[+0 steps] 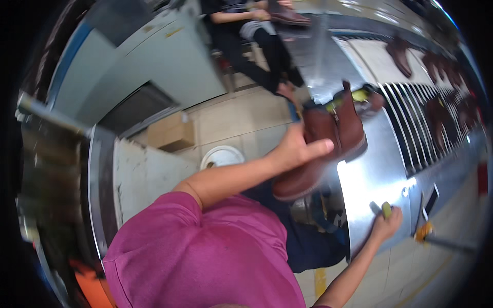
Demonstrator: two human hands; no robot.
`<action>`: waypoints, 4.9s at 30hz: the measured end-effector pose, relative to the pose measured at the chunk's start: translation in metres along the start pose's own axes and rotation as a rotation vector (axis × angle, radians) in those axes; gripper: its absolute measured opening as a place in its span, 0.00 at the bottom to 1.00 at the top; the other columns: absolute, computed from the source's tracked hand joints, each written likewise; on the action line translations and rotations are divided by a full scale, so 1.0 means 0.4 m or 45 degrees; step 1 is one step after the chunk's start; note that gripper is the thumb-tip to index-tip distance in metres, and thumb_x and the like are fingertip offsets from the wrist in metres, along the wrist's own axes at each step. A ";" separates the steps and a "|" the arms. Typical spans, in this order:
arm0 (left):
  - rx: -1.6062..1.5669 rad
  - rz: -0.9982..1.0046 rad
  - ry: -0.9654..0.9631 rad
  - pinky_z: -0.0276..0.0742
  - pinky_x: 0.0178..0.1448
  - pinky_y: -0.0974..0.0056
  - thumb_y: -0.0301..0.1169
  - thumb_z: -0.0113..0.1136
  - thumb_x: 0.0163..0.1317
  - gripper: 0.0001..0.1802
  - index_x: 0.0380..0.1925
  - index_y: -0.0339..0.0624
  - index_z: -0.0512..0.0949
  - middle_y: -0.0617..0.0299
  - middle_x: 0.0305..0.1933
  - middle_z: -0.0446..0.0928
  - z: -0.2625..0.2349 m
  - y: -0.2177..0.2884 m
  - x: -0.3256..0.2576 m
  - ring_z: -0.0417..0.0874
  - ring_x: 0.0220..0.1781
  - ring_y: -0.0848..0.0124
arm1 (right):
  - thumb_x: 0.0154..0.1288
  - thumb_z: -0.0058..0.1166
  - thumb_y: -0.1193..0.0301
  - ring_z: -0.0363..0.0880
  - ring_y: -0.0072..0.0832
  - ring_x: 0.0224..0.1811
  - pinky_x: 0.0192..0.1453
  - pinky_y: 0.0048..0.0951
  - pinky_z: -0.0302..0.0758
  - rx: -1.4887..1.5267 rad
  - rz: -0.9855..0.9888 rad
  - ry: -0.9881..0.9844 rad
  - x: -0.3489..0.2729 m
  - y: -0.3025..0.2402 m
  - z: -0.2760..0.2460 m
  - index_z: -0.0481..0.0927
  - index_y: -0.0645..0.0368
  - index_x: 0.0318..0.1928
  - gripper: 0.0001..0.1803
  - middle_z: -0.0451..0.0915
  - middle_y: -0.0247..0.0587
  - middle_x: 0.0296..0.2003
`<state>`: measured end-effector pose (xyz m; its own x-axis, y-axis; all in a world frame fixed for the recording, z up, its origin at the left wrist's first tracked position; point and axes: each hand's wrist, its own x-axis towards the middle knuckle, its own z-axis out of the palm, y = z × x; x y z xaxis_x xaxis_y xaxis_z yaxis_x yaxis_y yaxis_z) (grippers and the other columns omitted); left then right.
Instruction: Inspecting leather boots for defects and wiping them clean with a yellow sponge tool at an industrial conveyor station.
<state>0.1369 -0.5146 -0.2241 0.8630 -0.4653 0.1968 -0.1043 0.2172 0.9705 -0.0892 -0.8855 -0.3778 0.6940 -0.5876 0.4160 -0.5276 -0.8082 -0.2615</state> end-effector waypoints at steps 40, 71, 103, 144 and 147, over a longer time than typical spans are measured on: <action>1.665 0.707 4.138 0.67 0.75 0.38 0.49 0.66 0.62 0.32 0.59 0.39 0.75 0.43 0.70 0.72 -1.153 1.181 -0.988 0.69 0.73 0.38 | 0.62 0.66 0.72 0.82 0.53 0.61 0.68 0.49 0.75 0.238 -0.064 0.283 0.002 -0.039 0.083 0.84 0.63 0.43 0.11 0.85 0.54 0.54; -0.456 -0.483 -0.654 0.82 0.61 0.61 0.56 0.36 0.83 0.37 0.56 0.31 0.82 0.51 0.53 0.84 0.080 -0.368 0.641 0.86 0.51 0.63 | 0.60 0.62 0.74 0.77 0.44 0.62 0.72 0.56 0.69 -0.018 0.226 0.200 0.018 -0.083 -0.021 0.80 0.58 0.43 0.10 0.80 0.42 0.51; 0.835 0.388 -0.467 0.83 0.59 0.61 0.32 0.87 0.48 0.38 0.59 0.37 0.79 0.54 0.52 0.86 -0.098 -0.246 0.253 0.89 0.53 0.63 | 0.63 0.63 0.73 0.83 0.41 0.54 0.59 0.44 0.77 -0.092 0.097 0.313 0.025 -0.064 -0.017 0.81 0.57 0.40 0.06 0.83 0.39 0.46; 0.328 -0.314 -0.793 0.70 0.77 0.55 0.30 0.84 0.50 0.51 0.74 0.43 0.67 0.54 0.73 0.72 -0.261 -0.393 0.178 0.72 0.75 0.60 | 0.66 0.65 0.71 0.85 0.40 0.58 0.56 0.40 0.84 -0.218 0.141 0.250 0.022 -0.061 -0.006 0.84 0.53 0.45 0.08 0.87 0.33 0.52; 0.507 -0.294 -0.754 0.75 0.74 0.56 0.29 0.85 0.49 0.50 0.73 0.43 0.69 0.53 0.70 0.76 -0.308 -0.425 0.161 0.76 0.72 0.59 | 0.65 0.65 0.71 0.85 0.40 0.58 0.56 0.41 0.83 -0.210 0.162 0.258 0.026 -0.070 0.001 0.84 0.53 0.45 0.08 0.87 0.33 0.52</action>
<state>0.2713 -0.4758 -0.3936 0.4859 -0.8698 -0.0852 -0.2209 -0.2166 0.9509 -0.0669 -0.8690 -0.3665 0.5139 -0.6510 0.5587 -0.6884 -0.7016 -0.1843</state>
